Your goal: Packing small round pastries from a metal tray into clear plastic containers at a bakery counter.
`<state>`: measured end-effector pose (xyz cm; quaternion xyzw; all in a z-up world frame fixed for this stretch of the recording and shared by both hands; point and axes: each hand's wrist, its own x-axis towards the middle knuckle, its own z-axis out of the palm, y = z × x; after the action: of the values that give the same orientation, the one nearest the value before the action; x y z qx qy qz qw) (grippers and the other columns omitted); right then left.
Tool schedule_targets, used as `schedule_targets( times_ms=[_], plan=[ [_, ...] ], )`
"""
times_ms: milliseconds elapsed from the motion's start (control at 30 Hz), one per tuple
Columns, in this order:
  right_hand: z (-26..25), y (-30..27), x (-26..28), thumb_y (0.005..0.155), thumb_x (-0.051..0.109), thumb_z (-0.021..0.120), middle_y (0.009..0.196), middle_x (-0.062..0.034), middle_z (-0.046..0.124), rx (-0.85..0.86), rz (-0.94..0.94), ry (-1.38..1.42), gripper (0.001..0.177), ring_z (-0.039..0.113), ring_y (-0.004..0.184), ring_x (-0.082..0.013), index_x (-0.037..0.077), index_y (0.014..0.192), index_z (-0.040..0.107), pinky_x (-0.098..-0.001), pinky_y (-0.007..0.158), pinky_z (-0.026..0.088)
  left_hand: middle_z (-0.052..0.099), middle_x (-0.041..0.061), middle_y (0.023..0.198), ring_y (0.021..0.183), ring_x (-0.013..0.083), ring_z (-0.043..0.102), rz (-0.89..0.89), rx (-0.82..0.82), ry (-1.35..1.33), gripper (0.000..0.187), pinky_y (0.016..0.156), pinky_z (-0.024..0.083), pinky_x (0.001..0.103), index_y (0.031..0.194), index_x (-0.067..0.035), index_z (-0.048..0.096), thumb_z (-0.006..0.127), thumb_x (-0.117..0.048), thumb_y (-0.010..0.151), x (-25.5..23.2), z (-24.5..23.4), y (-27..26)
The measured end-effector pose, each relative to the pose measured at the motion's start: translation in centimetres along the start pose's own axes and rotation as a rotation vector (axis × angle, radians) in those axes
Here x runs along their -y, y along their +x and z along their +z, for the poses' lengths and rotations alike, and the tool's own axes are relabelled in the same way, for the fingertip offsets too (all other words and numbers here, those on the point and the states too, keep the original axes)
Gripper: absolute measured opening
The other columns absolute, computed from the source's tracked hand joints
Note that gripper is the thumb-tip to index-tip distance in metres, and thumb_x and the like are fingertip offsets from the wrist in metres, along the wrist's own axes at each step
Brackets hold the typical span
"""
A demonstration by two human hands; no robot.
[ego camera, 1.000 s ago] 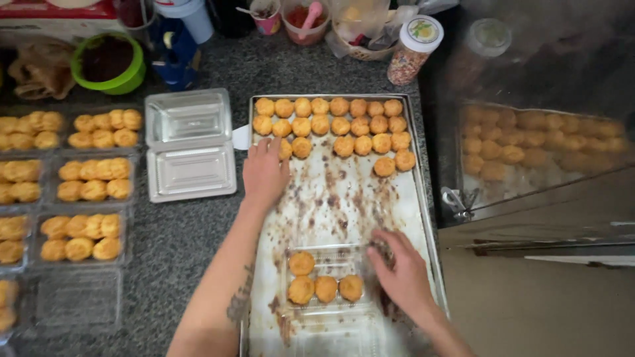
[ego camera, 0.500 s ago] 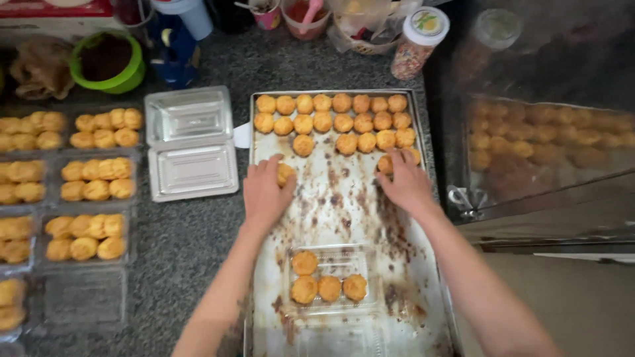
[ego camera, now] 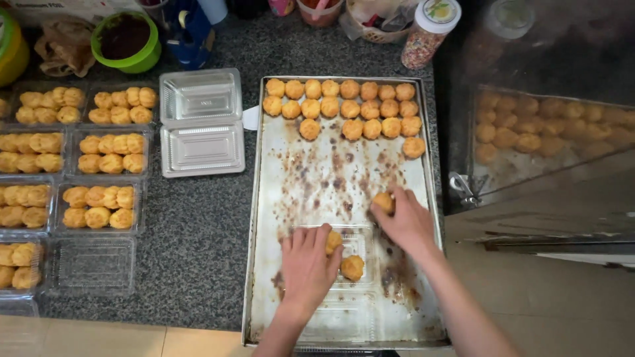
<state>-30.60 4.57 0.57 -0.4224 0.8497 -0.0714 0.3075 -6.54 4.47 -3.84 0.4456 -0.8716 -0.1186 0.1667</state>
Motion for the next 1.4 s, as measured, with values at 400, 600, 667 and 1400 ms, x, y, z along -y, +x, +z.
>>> schedule_targets(
  times_ms=[400, 600, 667, 1400],
  plan=[
    [2.2, -2.1, -4.9, 0.106, 0.026, 0.069, 0.17, -0.0036, 0.047, 0.035, -0.267, -0.008, 0.066, 0.065, 0.138, -0.0304, 0.028, 0.169, 0.048, -0.0516, 0.102, 0.063, 0.078, 0.005, 0.111, 0.109, 0.0284, 0.062, -0.105, 0.06, 0.264, 0.043, 0.093, 0.047, 0.045, 0.118, -0.018, 0.076, 0.067, -0.059, 0.108, -1.0, 0.4, 0.9],
    [4.9, -1.7, -7.5, 0.102, 0.034, 0.074, 0.145, -0.0046, 0.066, -0.078, -0.156, 0.196, 0.052, 0.076, 0.118, -0.031, 0.024, 0.152, 0.062, -0.0472, 0.093, 0.059, 0.079, 0.012, 0.122, 0.115, 0.0378, 0.064, -0.079, -0.018, 0.118, 0.034, 0.094, 0.046, 0.054, 0.126, -0.015, 0.079, 0.067, -0.041, 0.107, 3.8, 0.4, 10.5],
    [5.6, -1.9, -8.1, 0.098, 0.038, 0.08, 0.137, -0.0068, 0.075, -0.161, -0.135, 0.354, 0.052, 0.075, 0.12, -0.0278, 0.022, 0.146, 0.069, -0.0425, 0.1, 0.057, 0.075, 0.015, 0.133, 0.123, 0.0407, 0.061, -0.041, -0.035, 0.057, 0.036, 0.096, 0.046, 0.056, 0.135, -0.012, 0.076, 0.065, -0.035, 0.108, 5.3, 1.9, 14.7],
    [6.0, -6.1, -11.8, 0.093, 0.003, 0.087, 0.134, -0.019, 0.077, -0.06, 0.242, 1.294, 0.06, 0.083, 0.094, -0.032, 0.011, 0.15, 0.072, -0.0392, 0.087, 0.067, 0.065, 0.011, 0.131, 0.129, 0.0323, 0.053, 0.303, 0.118, 0.418, 0.039, 0.103, 0.041, 0.046, 0.131, -0.018, 0.071, 0.078, -0.031, 0.096, -1.2, 14.9, 28.7]
  ],
)
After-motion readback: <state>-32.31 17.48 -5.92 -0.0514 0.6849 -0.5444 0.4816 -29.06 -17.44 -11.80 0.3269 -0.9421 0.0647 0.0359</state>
